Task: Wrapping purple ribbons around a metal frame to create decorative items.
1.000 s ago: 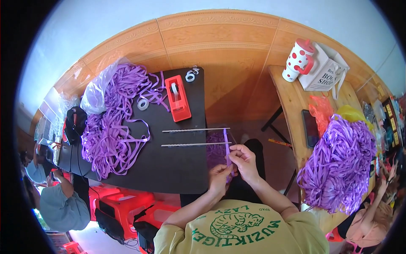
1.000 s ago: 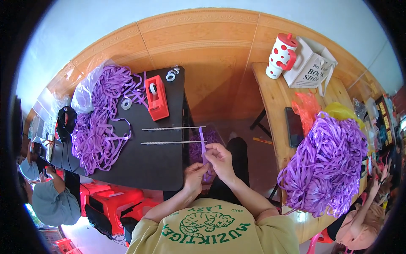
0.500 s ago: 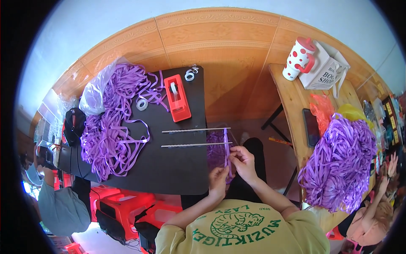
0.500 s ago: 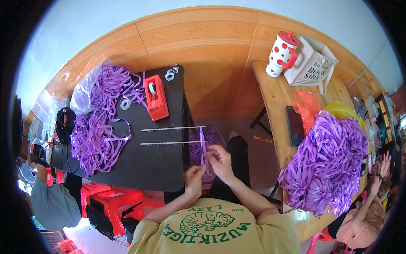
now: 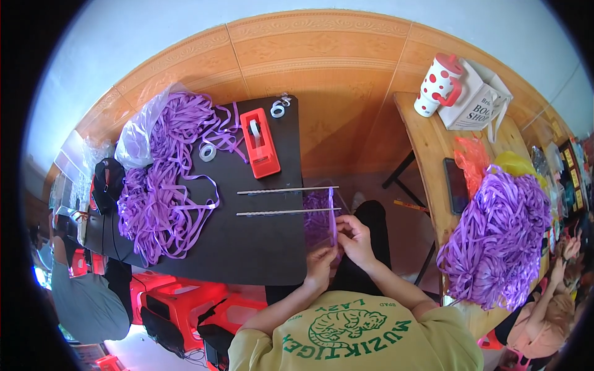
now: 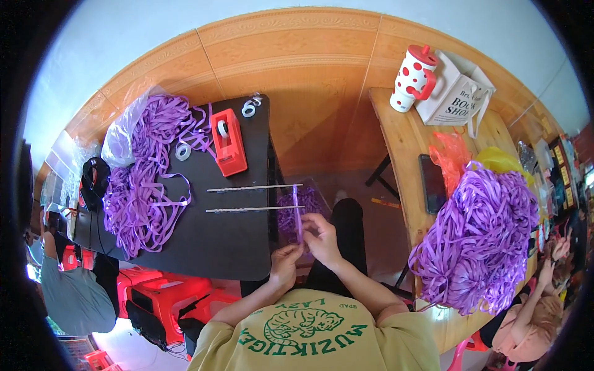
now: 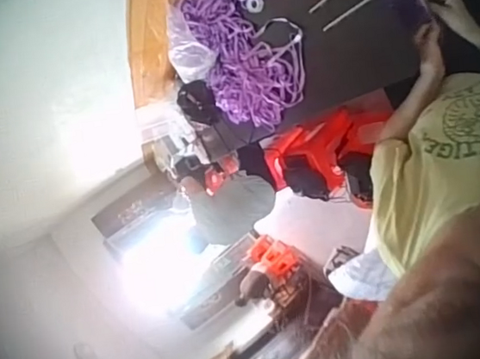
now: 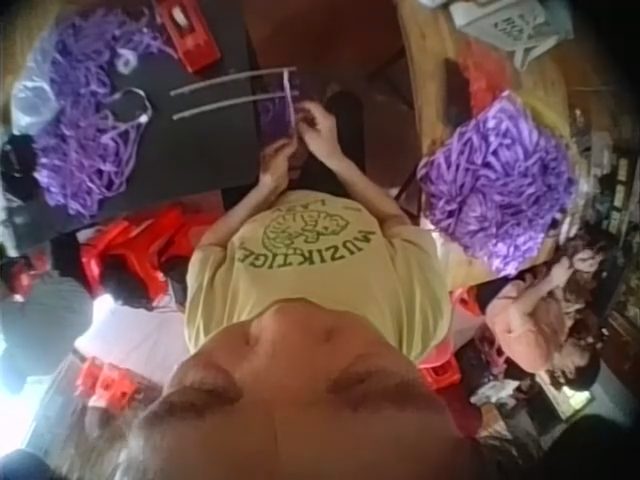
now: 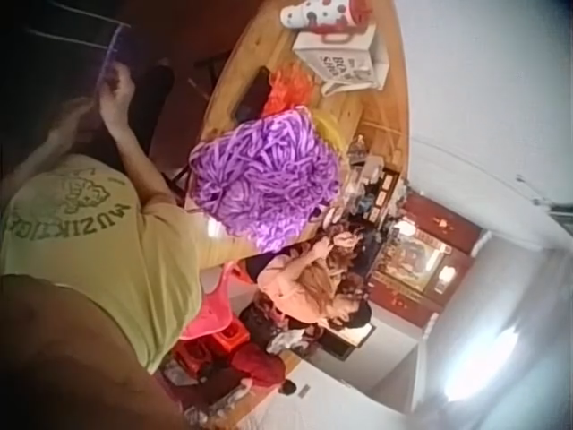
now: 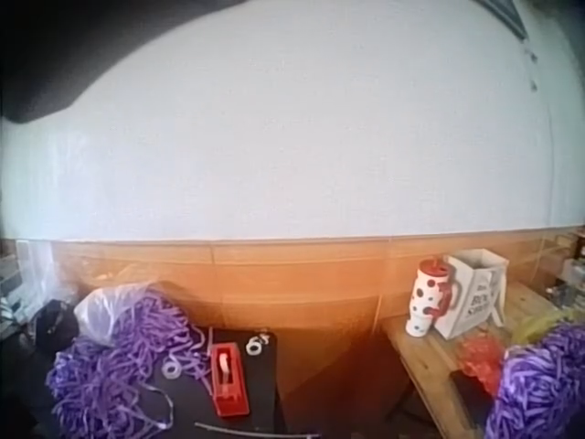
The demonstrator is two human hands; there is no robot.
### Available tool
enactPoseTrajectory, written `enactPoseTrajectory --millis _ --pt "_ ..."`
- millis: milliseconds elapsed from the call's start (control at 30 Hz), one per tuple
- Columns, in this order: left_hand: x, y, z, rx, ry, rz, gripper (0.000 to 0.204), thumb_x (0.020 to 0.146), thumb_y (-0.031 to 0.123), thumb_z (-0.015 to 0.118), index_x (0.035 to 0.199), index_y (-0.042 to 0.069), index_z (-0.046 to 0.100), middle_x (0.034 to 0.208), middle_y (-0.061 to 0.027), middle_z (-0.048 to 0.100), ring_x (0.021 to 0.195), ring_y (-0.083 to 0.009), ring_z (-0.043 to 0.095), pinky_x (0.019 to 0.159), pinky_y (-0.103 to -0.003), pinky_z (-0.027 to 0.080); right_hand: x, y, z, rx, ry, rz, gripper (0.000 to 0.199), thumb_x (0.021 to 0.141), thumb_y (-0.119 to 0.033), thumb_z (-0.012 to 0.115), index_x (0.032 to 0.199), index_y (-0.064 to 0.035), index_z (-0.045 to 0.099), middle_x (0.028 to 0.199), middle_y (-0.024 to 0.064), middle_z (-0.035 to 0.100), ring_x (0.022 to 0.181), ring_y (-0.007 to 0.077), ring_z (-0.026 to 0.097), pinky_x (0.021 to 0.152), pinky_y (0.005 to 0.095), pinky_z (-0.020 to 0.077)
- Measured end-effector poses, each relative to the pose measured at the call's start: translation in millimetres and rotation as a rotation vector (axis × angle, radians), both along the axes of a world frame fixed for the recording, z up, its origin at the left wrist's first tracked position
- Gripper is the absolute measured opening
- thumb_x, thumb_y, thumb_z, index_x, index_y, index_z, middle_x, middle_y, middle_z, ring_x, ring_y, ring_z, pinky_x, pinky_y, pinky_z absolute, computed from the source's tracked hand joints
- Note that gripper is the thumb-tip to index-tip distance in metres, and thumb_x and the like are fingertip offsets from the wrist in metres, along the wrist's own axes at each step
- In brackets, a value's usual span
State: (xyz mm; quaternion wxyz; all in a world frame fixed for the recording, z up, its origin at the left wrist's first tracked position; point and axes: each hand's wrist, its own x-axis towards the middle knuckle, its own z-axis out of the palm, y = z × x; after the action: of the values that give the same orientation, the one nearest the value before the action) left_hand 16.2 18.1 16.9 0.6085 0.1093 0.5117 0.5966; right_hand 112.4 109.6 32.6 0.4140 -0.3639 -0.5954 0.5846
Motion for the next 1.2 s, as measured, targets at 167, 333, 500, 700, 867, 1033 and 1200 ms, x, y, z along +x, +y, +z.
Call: enactPoseTrajectory --millis 167,333,500,700,867,1033,1200 --pt "-4.4 -2.9 -4.8 0.032 -0.014 -0.021 0.013 0.089 0.009 0.059 0.088 -0.002 0.066 0.085 -0.0057 0.065 0.079 -0.0102 0.057 0.073 -0.023 0.043 1.5 -5.7 9.0 -0.218 0.201 0.069 0.027 0.084 0.007 0.053 0.11 0.0006 0.052 0.081 0.005 0.061 0.065 0.0077 0.058 0.054 0.02 0.0467" --pt "-4.5 -4.1 1.2 0.07 -0.05 -0.029 0.013 0.09 0.009 0.058 0.088 -0.002 0.065 0.085 -0.0055 0.064 0.078 -0.011 0.057 0.075 -0.024 0.044 2.1 -11.4 18.7 -0.22 0.222 0.071 0.026 0.084 0.005 0.055 0.11 0.0007 0.051 0.08 0.0051 0.061 0.064 0.0077 0.057 0.053 0.0201 0.0463" --pt "-3.8 -8.4 0.4 0.11 -0.031 -0.029 0.013 0.092 0.01 0.056 0.09 0.0 0.063 0.085 -0.005 0.063 0.081 -0.0112 0.057 0.077 -0.024 0.044 1.4 -15.6 18.5 -0.132 0.129 0.042 0.029 0.082 0.006 0.058 0.11 0.0 0.051 0.078 0.0045 0.061 0.067 0.0076 0.058 0.057 0.0202 0.0465" --pt "8.1 8.5 15.3 0.234 0.332 0.197 0.019 0.092 0.011 0.055 0.108 0.0 0.058 0.098 -0.0052 0.061 0.088 -0.0099 0.055 0.079 -0.025 0.044 1.9 -16.2 13.9 0.029 0.126 0.015 0.034 0.08 0.007 0.06 0.111 -0.001 0.049 0.077 0.0039 0.061 0.069 0.0078 0.058 0.062 0.0205 0.0455" --pt "-1.4 34.3 21.8 0.275 0.549 0.091 0.02 0.091 0.016 0.057 0.103 -0.001 0.06 0.093 -0.0064 0.061 0.085 -0.012 0.056 0.077 -0.026 0.045 0.1 -18.0 15.8 0.078 0.087 -0.091 0.037 0.078 0.01 0.06 0.111 -0.0022 0.049 0.074 0.0019 0.059 0.065 0.0049 0.054 0.058 0.0179 0.0418" --pt "-5.6 39.3 21.6 0.23 0.455 0.033 0.016 0.089 0.013 0.059 0.09 -0.002 0.064 0.075 -0.0032 0.061 0.069 -0.007 0.052 0.062 -0.022 0.041 2.0 -18.7 5.5 0.089 0.054 -0.09 0.039 0.077 0.01 0.061 0.112 -0.003 0.048 0.074 0.002 0.059 0.063 0.0047 0.054 0.056 0.0182 0.042" --pt "-2.7 39.2 29.9 0.26 0.423 0.021 0.015 0.09 0.013 0.058 0.091 -0.001 0.064 0.077 -0.0034 0.064 0.07 -0.0075 0.056 0.062 -0.022 0.043 4.6 -19.2 6.5 0.274 -0.08 -0.105 0.04 0.076 0.01 0.062 0.112 -0.003 0.048 0.072 0.0014 0.058 0.062 0.0043 0.054 0.054 0.0186 0.0416"
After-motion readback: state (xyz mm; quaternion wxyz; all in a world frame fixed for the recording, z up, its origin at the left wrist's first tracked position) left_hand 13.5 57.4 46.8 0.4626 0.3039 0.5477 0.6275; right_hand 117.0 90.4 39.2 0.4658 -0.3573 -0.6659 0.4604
